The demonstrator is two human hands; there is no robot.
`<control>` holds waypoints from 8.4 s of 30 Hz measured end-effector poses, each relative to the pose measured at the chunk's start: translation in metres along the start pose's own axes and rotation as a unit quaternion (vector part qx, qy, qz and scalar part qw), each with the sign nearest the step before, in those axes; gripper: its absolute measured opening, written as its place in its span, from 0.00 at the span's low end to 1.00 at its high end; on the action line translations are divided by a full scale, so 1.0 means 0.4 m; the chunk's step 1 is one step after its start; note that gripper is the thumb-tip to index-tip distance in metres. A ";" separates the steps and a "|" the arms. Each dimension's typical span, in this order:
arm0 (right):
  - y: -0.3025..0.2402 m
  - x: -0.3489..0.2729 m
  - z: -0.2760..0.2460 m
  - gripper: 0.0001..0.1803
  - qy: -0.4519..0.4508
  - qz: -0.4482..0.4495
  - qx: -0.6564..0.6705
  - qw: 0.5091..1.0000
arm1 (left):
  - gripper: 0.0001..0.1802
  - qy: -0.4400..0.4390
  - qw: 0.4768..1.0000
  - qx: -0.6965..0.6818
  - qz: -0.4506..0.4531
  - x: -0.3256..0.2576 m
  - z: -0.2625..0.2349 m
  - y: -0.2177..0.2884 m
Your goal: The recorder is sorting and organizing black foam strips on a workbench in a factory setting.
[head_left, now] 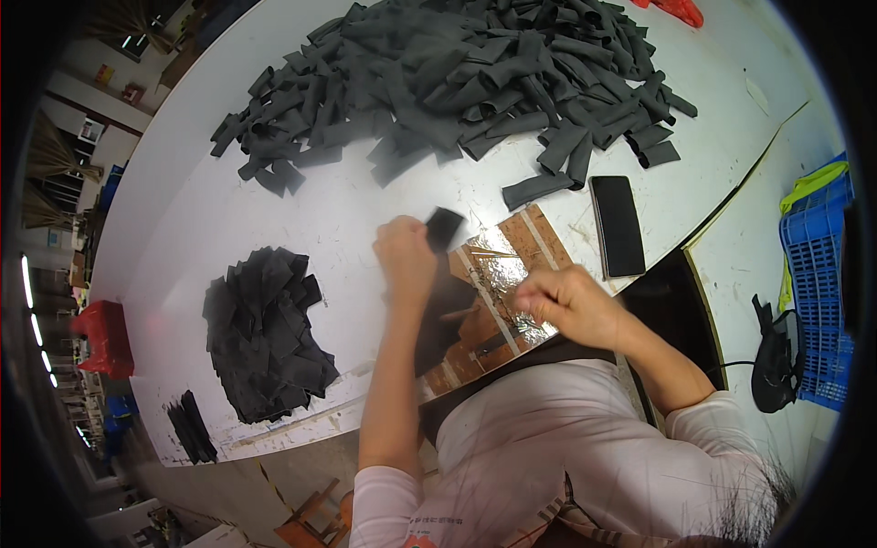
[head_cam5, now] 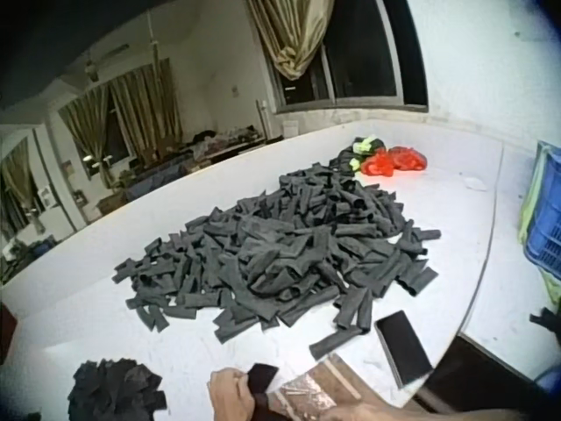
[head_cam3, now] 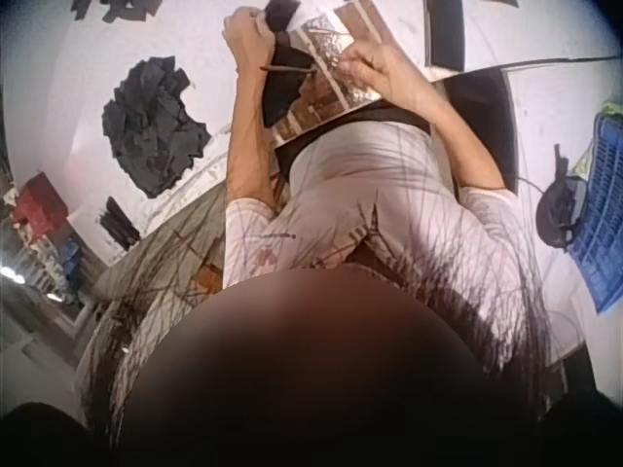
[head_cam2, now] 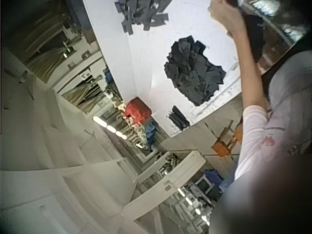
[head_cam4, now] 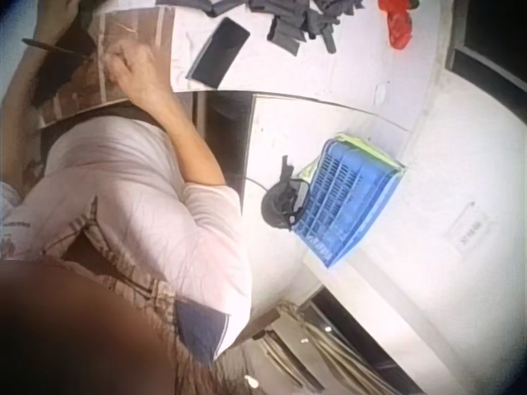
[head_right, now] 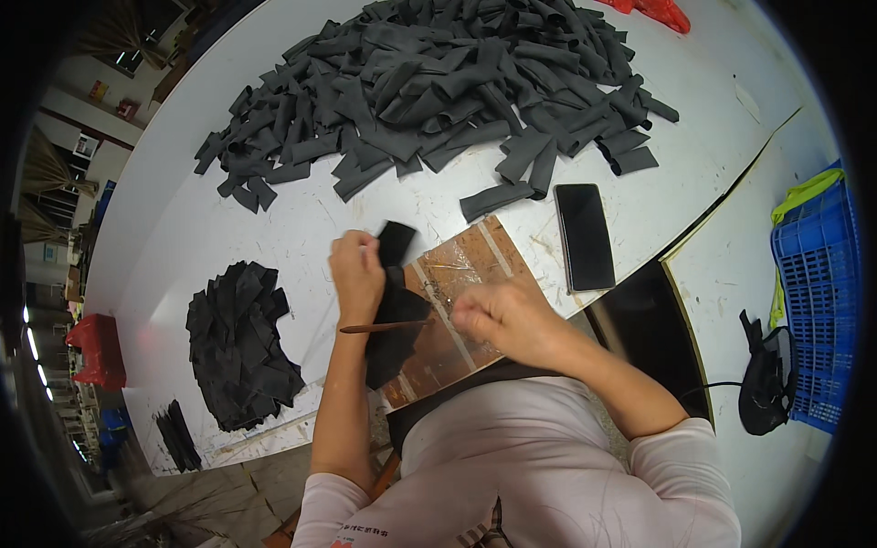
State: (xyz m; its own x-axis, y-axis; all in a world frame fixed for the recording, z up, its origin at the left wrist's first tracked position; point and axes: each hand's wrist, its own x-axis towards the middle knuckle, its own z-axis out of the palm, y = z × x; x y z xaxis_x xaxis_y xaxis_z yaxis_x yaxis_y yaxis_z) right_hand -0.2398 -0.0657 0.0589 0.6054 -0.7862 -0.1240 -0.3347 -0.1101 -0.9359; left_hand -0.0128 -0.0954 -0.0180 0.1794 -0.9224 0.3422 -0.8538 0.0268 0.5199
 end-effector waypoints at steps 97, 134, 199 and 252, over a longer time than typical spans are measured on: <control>-0.137 0.119 0.019 0.12 -0.147 0.053 0.321 0.934 | 0.18 -0.121 0.252 -0.934 -0.222 -0.138 -0.262 0.221; 0.002 0.090 0.045 0.06 -0.027 -0.247 -0.129 0.960 | 0.14 0.003 0.912 -0.410 -0.019 -0.123 -0.217 0.297; 0.005 0.009 0.024 0.12 -0.012 -0.039 -0.054 0.998 | 0.13 0.007 0.943 -0.238 -0.233 -0.197 -0.049 0.022; 0.014 -0.027 0.175 0.08 0.166 -0.171 -0.094 0.967 | 0.13 0.036 0.800 -0.522 -0.293 -0.324 -0.191 0.208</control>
State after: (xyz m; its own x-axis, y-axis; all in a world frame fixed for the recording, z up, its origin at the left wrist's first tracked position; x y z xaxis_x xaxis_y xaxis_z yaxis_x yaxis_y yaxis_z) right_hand -0.1976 -0.0152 0.0317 0.4483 -0.8333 0.3236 -0.3004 -0.4814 -0.8234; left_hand -0.0697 0.0557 0.0407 0.4600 -0.8703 -0.1758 0.2542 -0.0607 0.9653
